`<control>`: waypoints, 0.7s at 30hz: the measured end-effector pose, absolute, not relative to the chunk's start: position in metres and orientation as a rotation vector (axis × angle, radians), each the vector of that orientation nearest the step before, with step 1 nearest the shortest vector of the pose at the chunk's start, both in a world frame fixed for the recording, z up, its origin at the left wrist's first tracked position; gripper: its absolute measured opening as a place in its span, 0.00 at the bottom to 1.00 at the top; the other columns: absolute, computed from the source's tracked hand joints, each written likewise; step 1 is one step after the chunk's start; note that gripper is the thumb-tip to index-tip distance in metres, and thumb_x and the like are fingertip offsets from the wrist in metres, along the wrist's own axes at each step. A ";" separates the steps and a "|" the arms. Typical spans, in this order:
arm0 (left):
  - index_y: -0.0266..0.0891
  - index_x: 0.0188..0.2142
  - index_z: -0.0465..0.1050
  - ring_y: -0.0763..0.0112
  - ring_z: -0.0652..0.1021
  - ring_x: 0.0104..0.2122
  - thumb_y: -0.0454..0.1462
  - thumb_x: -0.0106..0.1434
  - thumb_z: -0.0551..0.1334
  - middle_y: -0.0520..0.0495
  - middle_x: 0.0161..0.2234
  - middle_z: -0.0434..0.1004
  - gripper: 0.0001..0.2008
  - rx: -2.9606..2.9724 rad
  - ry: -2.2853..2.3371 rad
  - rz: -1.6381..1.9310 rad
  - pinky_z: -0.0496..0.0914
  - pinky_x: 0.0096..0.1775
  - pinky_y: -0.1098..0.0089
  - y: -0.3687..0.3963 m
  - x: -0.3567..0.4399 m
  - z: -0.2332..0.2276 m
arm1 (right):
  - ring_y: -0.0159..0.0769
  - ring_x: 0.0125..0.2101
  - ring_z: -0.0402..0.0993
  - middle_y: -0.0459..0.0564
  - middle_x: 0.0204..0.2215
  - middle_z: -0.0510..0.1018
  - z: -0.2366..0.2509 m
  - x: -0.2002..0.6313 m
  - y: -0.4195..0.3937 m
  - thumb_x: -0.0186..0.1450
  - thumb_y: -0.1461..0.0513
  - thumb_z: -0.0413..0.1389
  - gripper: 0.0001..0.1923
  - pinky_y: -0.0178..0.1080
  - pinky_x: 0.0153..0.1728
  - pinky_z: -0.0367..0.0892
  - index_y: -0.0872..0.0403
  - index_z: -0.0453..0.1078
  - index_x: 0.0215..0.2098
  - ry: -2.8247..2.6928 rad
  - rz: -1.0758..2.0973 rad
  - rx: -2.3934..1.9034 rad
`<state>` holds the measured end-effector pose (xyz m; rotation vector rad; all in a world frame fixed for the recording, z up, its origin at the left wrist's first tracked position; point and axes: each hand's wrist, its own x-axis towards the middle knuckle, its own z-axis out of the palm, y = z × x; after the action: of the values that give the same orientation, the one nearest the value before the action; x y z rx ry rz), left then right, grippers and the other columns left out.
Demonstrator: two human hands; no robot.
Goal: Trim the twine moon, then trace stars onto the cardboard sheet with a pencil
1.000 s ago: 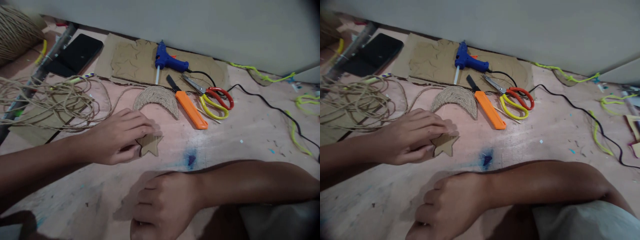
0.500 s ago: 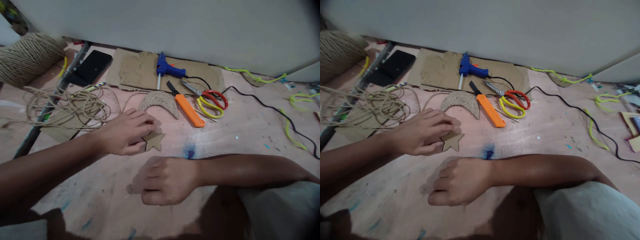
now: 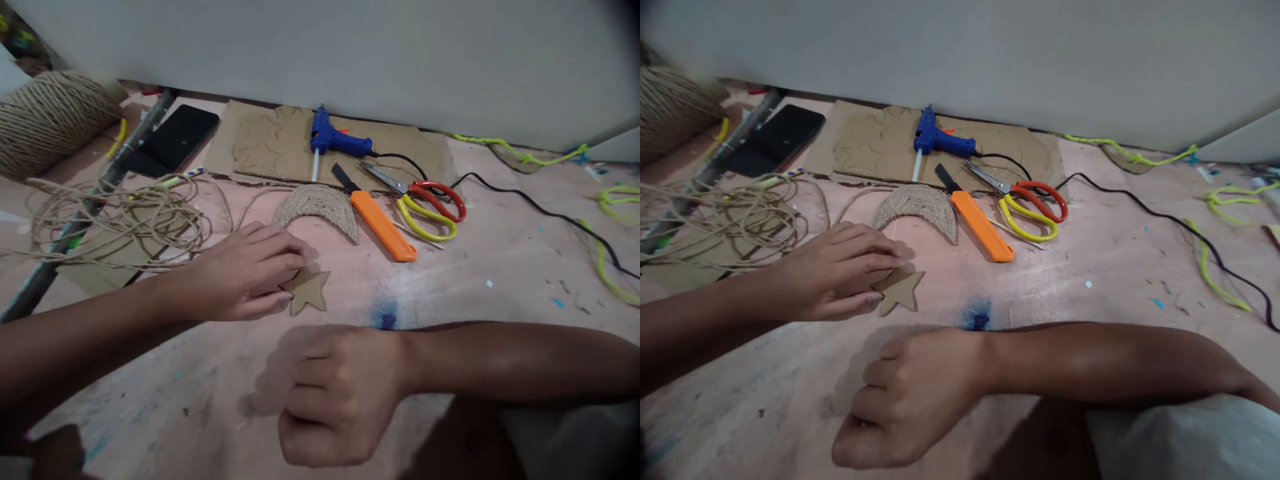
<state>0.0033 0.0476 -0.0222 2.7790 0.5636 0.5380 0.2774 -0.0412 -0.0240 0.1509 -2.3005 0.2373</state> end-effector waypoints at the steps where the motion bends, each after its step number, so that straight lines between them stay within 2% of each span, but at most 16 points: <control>1: 0.48 0.72 0.79 0.47 0.87 0.64 0.46 0.89 0.65 0.39 0.71 0.90 0.18 2.772 0.571 0.538 0.74 0.64 0.49 0.048 0.003 -0.021 | 0.27 0.20 0.66 0.34 0.23 0.69 -0.024 0.276 -0.040 0.73 0.71 0.66 0.14 0.37 0.23 0.60 0.49 0.76 0.32 -2.276 0.235 0.150; 6: 0.49 0.73 0.78 0.46 0.86 0.67 0.48 0.87 0.67 0.40 0.72 0.89 0.21 2.732 0.597 0.541 0.75 0.69 0.47 0.047 0.000 -0.015 | 0.26 0.20 0.67 0.34 0.22 0.71 -0.023 0.271 -0.037 0.71 0.71 0.67 0.11 0.35 0.23 0.60 0.49 0.78 0.34 -2.253 0.221 0.142; 12: 0.51 0.73 0.79 0.43 0.85 0.68 0.58 0.91 0.62 0.39 0.72 0.89 0.24 2.763 0.683 0.567 0.72 0.71 0.45 0.049 -0.005 -0.016 | 0.26 0.20 0.68 0.33 0.22 0.72 -0.022 0.271 -0.039 0.70 0.70 0.67 0.11 0.35 0.23 0.60 0.48 0.76 0.34 -2.288 0.225 0.102; 17: 0.49 0.72 0.81 0.41 0.83 0.69 0.54 0.92 0.58 0.38 0.72 0.87 0.23 2.770 0.879 0.569 0.71 0.71 0.45 0.052 -0.007 -0.020 | 0.26 0.20 0.68 0.33 0.22 0.72 -0.024 0.270 -0.042 0.71 0.70 0.68 0.12 0.35 0.24 0.60 0.49 0.77 0.34 -2.306 0.252 0.111; 21: 0.47 0.69 0.82 0.34 0.80 0.76 0.56 0.90 0.58 0.36 0.79 0.82 0.24 2.752 1.022 0.553 0.71 0.76 0.38 0.054 -0.009 -0.024 | 0.27 0.20 0.67 0.35 0.22 0.72 -0.025 0.271 -0.042 0.74 0.71 0.66 0.13 0.36 0.24 0.61 0.50 0.78 0.34 -2.303 0.320 0.128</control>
<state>-0.0089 0.0539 -0.0241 2.7518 1.0215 0.5533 0.2711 -0.0420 -0.0245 0.1283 -2.3033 0.3198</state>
